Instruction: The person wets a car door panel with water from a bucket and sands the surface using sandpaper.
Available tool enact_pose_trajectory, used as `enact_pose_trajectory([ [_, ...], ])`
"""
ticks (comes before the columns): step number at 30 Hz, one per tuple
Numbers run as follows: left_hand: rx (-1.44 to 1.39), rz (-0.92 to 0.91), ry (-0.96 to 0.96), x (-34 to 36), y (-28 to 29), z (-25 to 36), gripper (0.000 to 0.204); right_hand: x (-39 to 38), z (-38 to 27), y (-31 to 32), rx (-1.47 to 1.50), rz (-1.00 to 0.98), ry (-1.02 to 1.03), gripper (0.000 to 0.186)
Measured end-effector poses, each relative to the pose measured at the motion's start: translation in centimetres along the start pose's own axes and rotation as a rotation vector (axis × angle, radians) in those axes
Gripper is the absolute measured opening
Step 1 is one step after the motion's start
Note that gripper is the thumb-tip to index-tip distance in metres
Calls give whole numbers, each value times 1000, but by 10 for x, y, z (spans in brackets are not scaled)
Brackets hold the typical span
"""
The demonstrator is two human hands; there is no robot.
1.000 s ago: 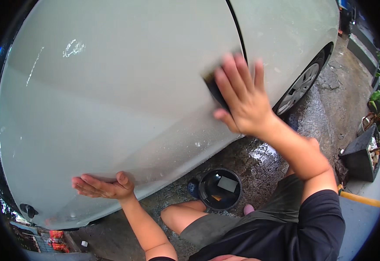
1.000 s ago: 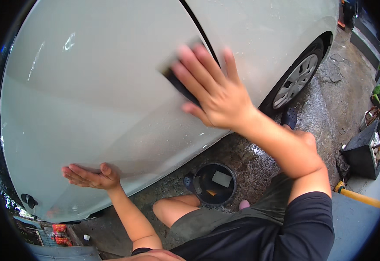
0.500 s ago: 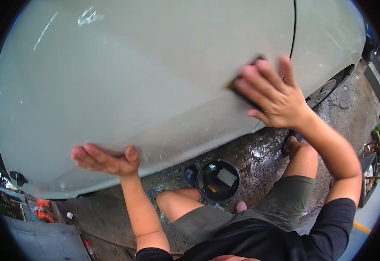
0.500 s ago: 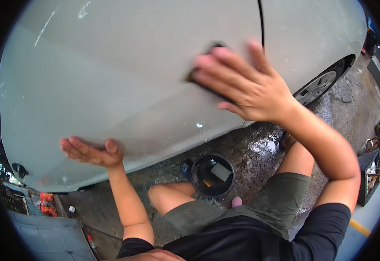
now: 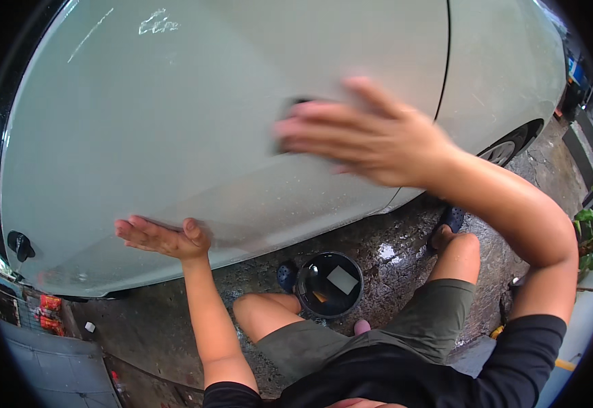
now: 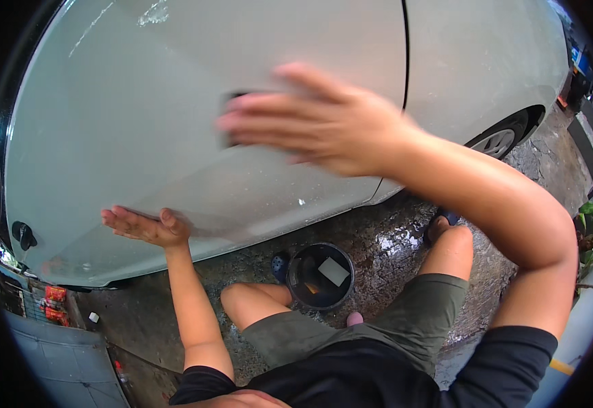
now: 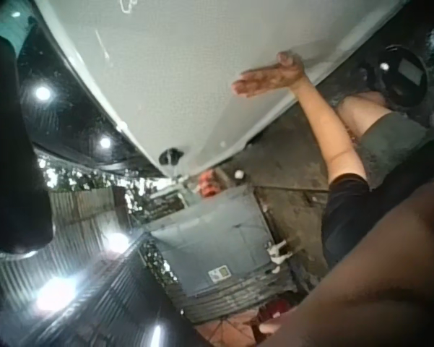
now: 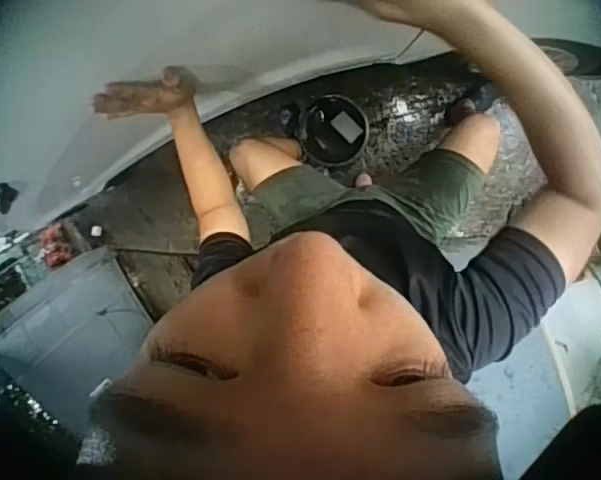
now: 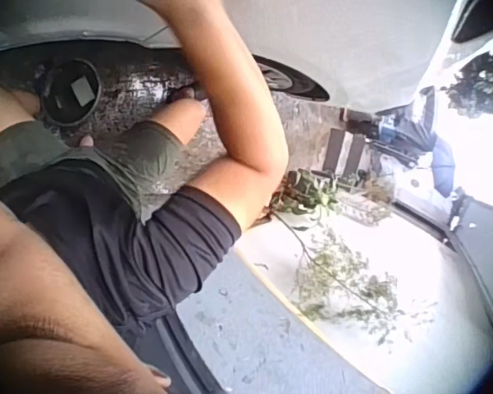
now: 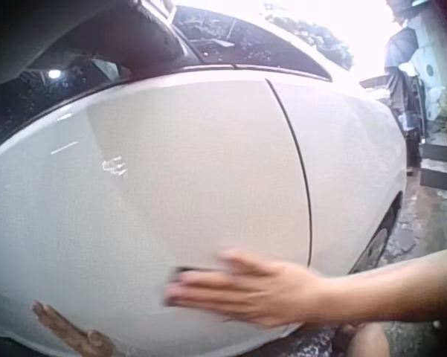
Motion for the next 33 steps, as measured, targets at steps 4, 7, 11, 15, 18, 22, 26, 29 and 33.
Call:
enact_pose_trajectory([
  [4, 71, -74, -83, -13, 8, -23, 91, 52, -21, 8, -106, 108, 75, 78],
  [7, 86, -14, -99, -2, 17, -35, 92, -34, 29, -6, -160, -52, 105, 74],
  [11, 25, 2, -93, -2, 5, -18, 92, -46, 33, -6, -177, -130, 116, 72],
  [15, 27, -28, -90, -13, 8, -24, 91, 58, -21, 13, -219, 85, 159, 74],
  [18, 35, -23, -106, -10, 15, -34, 90, 17, -8, 3, -150, 42, 125, 74],
  [22, 62, -1, -101, 0, 12, -22, 90, -118, 52, -13, -195, -216, -68, 73],
  [26, 42, -14, -100, -5, 6, -18, 89, -15, 12, 2, -4, -34, 37, 74],
  [29, 59, -39, -140, -5, 12, -25, 88, -13, 14, 6, -9, -49, 20, 76],
  [33, 79, 0, -119, 4, 14, -19, 87, -124, 53, -11, 7, -218, -136, 77],
])
Point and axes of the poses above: each hand's wrist, its own x-axis towards the middle knuckle, its own y-axis out of the back of the hand, z = x × y, the point moved 4 cm from there along x, towards the middle knuckle, and after that the axes turned 1 degree about x, right-handed, at the moved point
